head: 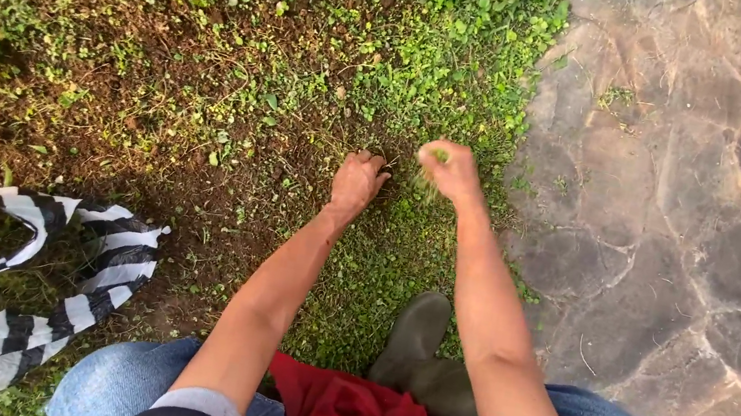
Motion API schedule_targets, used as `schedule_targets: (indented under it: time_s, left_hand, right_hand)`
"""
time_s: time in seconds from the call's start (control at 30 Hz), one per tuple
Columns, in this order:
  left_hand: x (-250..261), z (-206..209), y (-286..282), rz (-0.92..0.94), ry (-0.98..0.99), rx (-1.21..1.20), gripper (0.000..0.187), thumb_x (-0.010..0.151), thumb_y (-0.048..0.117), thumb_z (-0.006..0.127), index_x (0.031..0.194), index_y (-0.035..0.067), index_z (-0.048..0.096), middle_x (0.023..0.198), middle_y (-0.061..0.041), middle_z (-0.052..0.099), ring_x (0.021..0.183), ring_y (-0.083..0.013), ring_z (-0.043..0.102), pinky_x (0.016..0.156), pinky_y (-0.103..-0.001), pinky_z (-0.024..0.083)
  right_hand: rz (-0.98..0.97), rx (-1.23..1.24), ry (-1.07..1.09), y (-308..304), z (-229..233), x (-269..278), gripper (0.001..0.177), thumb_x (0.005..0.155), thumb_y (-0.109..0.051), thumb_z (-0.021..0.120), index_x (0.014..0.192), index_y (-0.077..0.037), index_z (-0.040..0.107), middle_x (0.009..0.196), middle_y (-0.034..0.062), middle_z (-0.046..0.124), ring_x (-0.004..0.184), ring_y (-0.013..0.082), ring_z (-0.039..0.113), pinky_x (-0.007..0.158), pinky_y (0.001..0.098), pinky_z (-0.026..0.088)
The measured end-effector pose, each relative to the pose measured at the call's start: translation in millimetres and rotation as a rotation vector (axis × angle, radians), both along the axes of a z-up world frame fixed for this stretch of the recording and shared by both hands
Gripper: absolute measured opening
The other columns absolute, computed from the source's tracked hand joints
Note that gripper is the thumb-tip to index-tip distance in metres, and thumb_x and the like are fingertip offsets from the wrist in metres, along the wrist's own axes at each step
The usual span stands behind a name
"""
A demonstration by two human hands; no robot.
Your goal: Pulling weeds from the ground by hand and placing them into a bag.
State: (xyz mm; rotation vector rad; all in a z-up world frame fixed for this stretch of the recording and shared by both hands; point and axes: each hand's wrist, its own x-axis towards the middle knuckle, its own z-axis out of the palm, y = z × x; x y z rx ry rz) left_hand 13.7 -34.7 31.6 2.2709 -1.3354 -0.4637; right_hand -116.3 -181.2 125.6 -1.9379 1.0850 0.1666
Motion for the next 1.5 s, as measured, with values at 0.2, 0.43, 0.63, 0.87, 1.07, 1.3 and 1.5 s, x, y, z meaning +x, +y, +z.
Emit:
schedule_targets:
  time_s: [0.2, 0.43, 0.63, 0.87, 1.07, 1.3, 1.5]
  left_hand:
    - [-5.3, -23.4, -4.1, 0.067, 0.079, -0.149, 0.019, 0.097, 0.022, 0.068, 0.101, 0.003, 0.068, 0.095, -0.017, 0.069, 0.087, -0.0329, 0.066, 0.083, -0.046, 0.055]
    - [0.1, 1.3, 29.4, 0.226, 0.259, -0.438, 0.016, 0.095, 0.016, 0.069, 0.092, 0.000, 0.066, 0.088, -0.021, 0.067, 0.081, -0.0361, 0.064, 0.074, -0.050, 0.053]
    - [18.0, -13.3, 40.1, 0.264, 0.240, -0.446, 0.020, 0.099, 0.020, 0.067, 0.092, 0.001, 0.064, 0.088, -0.017, 0.066, 0.074, -0.0272, 0.063, 0.064, -0.042, 0.057]
    - [30.0, -18.6, 41.4, 0.274, 0.291, -0.420, 0.017, 0.100, 0.016, 0.065, 0.090, 0.003, 0.064, 0.082, -0.012, 0.065, 0.070, -0.0217, 0.060, 0.060, -0.036, 0.055]
    - [25.0, -1.9, 46.1, 0.210, 0.214, -0.555, 0.014, 0.100, 0.015, 0.064, 0.092, 0.003, 0.061, 0.084, -0.012, 0.066, 0.074, -0.0237, 0.062, 0.066, -0.040, 0.055]
    - [26.9, 5.4, 51.9, 0.253, 0.450, -0.321, 0.013, 0.100, 0.017, 0.059, 0.098, 0.004, 0.060, 0.090, -0.012, 0.066, 0.073, -0.0250, 0.064, 0.065, -0.042, 0.058]
    - [9.6, 14.9, 69.8, 0.076, 0.310, -0.343, 0.024, 0.090, 0.012, 0.075, 0.109, 0.002, 0.066, 0.095, -0.016, 0.067, 0.086, -0.0301, 0.065, 0.077, -0.045, 0.056]
  right_hand:
    - [-0.039, -0.304, 0.270, 24.3, 23.3, 17.8, 0.044, 0.088, -0.042, 0.080, 0.115, -0.008, 0.070, 0.096, 0.0143, 0.075, 0.073, 0.0215, 0.070, 0.062, 0.0366, 0.059]
    - [0.118, -0.634, -0.021, 20.8, -80.5, -6.2, 0.013, 0.100, -0.005, 0.066, 0.108, -0.002, 0.075, 0.106, 0.0218, 0.073, 0.083, 0.0279, 0.073, 0.071, 0.0367, 0.068]
    - [0.032, -0.305, 0.229, 23.0, -23.8, 19.2, 0.027, 0.097, -0.014, 0.068, 0.122, -0.003, 0.067, 0.100, 0.0215, 0.073, 0.073, 0.0232, 0.073, 0.063, 0.0343, 0.066]
    - [0.055, 0.020, 0.203, 31.8, 17.9, 19.7, 0.030, 0.095, -0.026, 0.072, 0.117, -0.006, 0.072, 0.111, 0.0182, 0.075, 0.091, 0.0230, 0.072, 0.085, 0.0392, 0.061]
    - [-0.129, 0.043, -0.235, 27.1, 68.2, 35.8, 0.023, 0.096, -0.026, 0.068, 0.116, -0.015, 0.068, 0.126, 0.0090, 0.066, 0.105, 0.0267, 0.066, 0.097, 0.0524, 0.054]
    - [0.112, -0.146, 0.316, 33.0, 24.2, 1.5, 0.030, 0.097, -0.033, 0.078, 0.111, -0.009, 0.070, 0.100, 0.0146, 0.073, 0.091, 0.0237, 0.070, 0.094, 0.0462, 0.054]
    - [0.160, -0.499, 0.051, 20.5, -78.1, -30.7, 0.032, 0.089, -0.013, 0.073, 0.120, -0.021, 0.076, 0.109, 0.0114, 0.074, 0.089, 0.0243, 0.071, 0.086, 0.0433, 0.063]
